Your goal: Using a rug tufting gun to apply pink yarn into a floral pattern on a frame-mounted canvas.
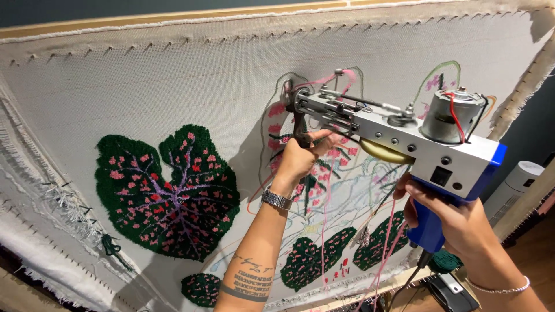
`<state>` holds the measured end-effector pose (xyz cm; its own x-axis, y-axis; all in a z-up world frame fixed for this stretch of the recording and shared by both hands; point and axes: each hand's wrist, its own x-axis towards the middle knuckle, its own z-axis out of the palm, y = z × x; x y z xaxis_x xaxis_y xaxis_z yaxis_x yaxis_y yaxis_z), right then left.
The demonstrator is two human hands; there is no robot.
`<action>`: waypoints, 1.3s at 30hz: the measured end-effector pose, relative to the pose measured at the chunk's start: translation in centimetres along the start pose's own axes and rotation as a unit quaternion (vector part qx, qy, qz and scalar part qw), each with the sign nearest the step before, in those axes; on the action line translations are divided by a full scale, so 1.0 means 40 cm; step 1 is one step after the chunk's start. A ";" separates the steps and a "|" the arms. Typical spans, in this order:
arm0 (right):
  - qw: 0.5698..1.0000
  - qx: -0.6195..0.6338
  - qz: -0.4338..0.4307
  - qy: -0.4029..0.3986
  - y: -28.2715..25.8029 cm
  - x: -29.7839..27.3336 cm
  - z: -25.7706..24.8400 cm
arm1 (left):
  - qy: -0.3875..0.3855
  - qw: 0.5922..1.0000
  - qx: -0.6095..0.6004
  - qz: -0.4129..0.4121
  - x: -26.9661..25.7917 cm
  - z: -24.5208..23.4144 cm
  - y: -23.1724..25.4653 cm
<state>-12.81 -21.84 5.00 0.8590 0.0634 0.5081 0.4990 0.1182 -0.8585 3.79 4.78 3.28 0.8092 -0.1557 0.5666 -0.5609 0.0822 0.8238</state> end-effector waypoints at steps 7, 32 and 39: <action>0.998 0.002 0.036 0.042 -0.010 0.015 0.005 | 0.025 0.999 0.016 -0.025 0.007 0.013 0.036; 0.999 0.024 0.034 -0.029 0.053 -0.069 -0.227 | -0.274 0.924 -0.202 -0.174 -0.061 0.018 0.092; 0.990 0.071 0.122 -0.025 0.202 -0.088 -0.412 | -0.267 0.937 -0.162 -0.155 -0.089 0.063 0.147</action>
<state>-9.91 -37.43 -4.87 0.9432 0.1554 0.2936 0.2542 0.2311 -0.9391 -2.85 3.34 6.06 0.6726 -0.6854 0.2789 -0.1602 0.2331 0.9592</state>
